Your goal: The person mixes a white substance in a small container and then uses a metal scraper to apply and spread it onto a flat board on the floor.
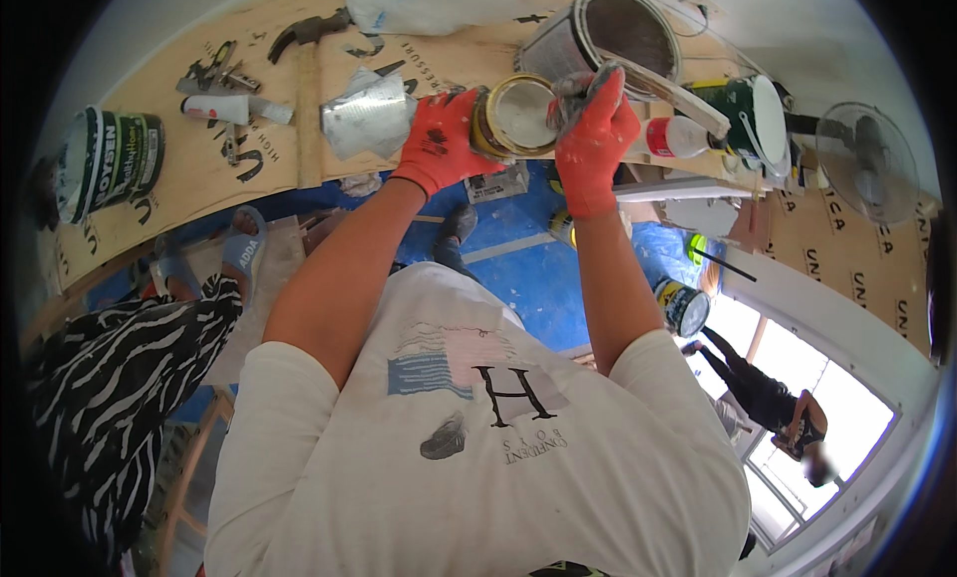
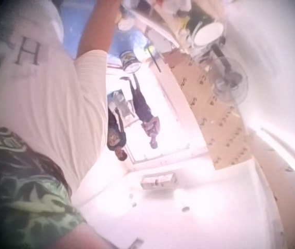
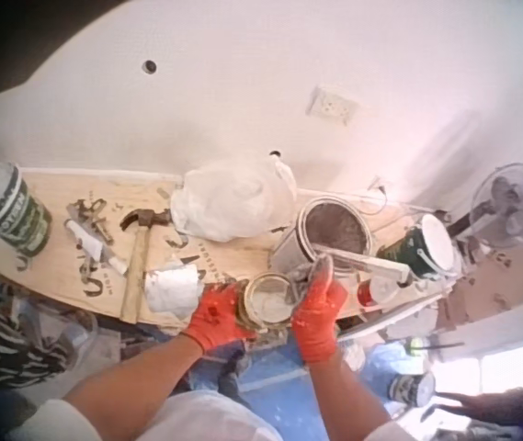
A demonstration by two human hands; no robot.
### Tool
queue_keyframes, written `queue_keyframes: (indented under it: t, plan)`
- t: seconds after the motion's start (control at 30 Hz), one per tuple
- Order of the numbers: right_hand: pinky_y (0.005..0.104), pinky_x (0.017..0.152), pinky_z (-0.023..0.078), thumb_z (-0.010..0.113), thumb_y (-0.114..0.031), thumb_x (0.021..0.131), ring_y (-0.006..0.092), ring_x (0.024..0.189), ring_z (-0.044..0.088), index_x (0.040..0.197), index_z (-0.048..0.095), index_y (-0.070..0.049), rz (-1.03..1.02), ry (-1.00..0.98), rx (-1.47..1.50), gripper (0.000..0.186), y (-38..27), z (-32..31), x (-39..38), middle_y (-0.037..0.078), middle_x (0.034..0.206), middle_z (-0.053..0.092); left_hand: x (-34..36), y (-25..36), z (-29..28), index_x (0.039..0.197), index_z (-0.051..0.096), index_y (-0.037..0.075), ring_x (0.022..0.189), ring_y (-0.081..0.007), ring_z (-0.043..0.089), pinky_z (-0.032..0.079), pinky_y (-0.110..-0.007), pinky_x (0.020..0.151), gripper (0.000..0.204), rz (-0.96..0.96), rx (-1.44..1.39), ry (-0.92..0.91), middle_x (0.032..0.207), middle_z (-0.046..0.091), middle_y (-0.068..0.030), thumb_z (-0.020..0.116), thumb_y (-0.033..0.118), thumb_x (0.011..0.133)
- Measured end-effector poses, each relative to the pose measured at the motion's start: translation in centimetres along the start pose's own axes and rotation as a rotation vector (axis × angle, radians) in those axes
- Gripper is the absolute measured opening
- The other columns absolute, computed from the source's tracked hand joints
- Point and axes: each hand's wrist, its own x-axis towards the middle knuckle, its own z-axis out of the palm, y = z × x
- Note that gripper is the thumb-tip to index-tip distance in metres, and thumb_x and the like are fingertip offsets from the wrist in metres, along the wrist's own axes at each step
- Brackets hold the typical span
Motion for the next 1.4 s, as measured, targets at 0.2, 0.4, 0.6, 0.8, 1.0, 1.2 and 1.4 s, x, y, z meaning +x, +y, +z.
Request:
queue_keyframes:
  t: [0.2, 0.4, 0.6, 0.8, 1.0, 1.2, 1.4]
  plan:
    - [0.0318, 0.053, 0.046, 0.046, -0.050, 0.112, 0.0170, 0.057, 0.056, 0.090, 0.065, -0.001, -0.305, -0.098, 0.082, 0.057, 0.0, 0.2, 0.5, 0.007, 0.072, 0.061, 0.1, -0.2, 0.2, 0.149, 0.051, 0.011, 0.134, -0.0401, 0.052, 0.033, -0.052, 0.116, 0.111, 0.004, 0.019, 0.013, 0.144, 0.059, -0.0107, 0.088, 0.066, 0.061]
    - [0.0297, 0.053, 0.046, 0.042, -0.049, 0.113, 0.0153, 0.058, 0.057, 0.088, 0.062, -0.003, -0.204, -0.178, 0.185, 0.056, 0.1, 0.2, 0.7, 0.006, 0.073, 0.064, 0.0, -0.3, 0.1, 0.149, 0.050, 0.010, 0.137, -0.0393, 0.050, 0.032, -0.052, 0.117, 0.113, 0.013, -0.020, -0.035, 0.145, 0.058, -0.0127, 0.087, 0.071, 0.061]
    - [0.0310, 0.054, 0.046, 0.043, -0.047, 0.113, 0.0172, 0.059, 0.058, 0.087, 0.060, -0.002, -0.494, -0.118, -0.418, 0.055, 1.0, 0.1, 1.3, 0.007, 0.072, 0.059, -0.1, -0.5, 0.4, 0.147, 0.050, 0.009, 0.137, -0.0372, 0.050, 0.034, -0.051, 0.116, 0.114, 0.036, 0.007, 0.040, 0.143, 0.059, -0.0138, 0.086, 0.073, 0.061]
    - [0.0302, 0.053, 0.045, 0.044, -0.049, 0.112, 0.0144, 0.057, 0.057, 0.087, 0.062, 0.000, -0.386, -0.084, 0.019, 0.057, 0.4, 0.5, 1.3, 0.008, 0.076, 0.064, 0.2, -0.6, 0.5, 0.151, 0.049, 0.010, 0.137, -0.0440, 0.049, 0.032, -0.053, 0.117, 0.116, 0.014, 0.006, 0.017, 0.147, 0.058, -0.0117, 0.084, 0.074, 0.060]
    - [0.0293, 0.055, 0.046, 0.045, -0.046, 0.113, 0.0132, 0.059, 0.057, 0.092, 0.065, 0.000, -0.538, -0.105, -0.196, 0.054, -0.2, 0.8, 1.3, 0.006, 0.074, 0.065, -0.1, -0.2, 0.6, 0.152, 0.048, 0.010, 0.139, -0.0453, 0.046, 0.028, -0.053, 0.120, 0.118, 0.002, 0.011, 0.002, 0.149, 0.056, -0.0124, 0.084, 0.076, 0.061]
    - [0.0296, 0.055, 0.047, 0.041, -0.048, 0.114, 0.0123, 0.060, 0.057, 0.084, 0.064, 0.000, -0.193, -0.174, -0.388, 0.061, -0.2, 0.4, 1.3, 0.006, 0.074, 0.065, 0.1, 0.1, 0.4, 0.151, 0.049, 0.009, 0.138, -0.0432, 0.048, 0.030, -0.053, 0.118, 0.116, 0.021, -0.034, 0.024, 0.145, 0.059, -0.0123, 0.088, 0.070, 0.060]
    - [0.0301, 0.055, 0.046, 0.050, -0.048, 0.111, 0.0133, 0.059, 0.057, 0.089, 0.066, 0.000, -0.300, -0.124, 0.054, 0.055, -0.1, 0.4, 1.5, 0.005, 0.071, 0.063, 0.2, 0.4, 0.0, 0.152, 0.047, 0.010, 0.141, -0.0428, 0.045, 0.030, -0.053, 0.120, 0.117, -0.023, 0.006, -0.046, 0.151, 0.054, -0.0117, 0.086, 0.072, 0.061]
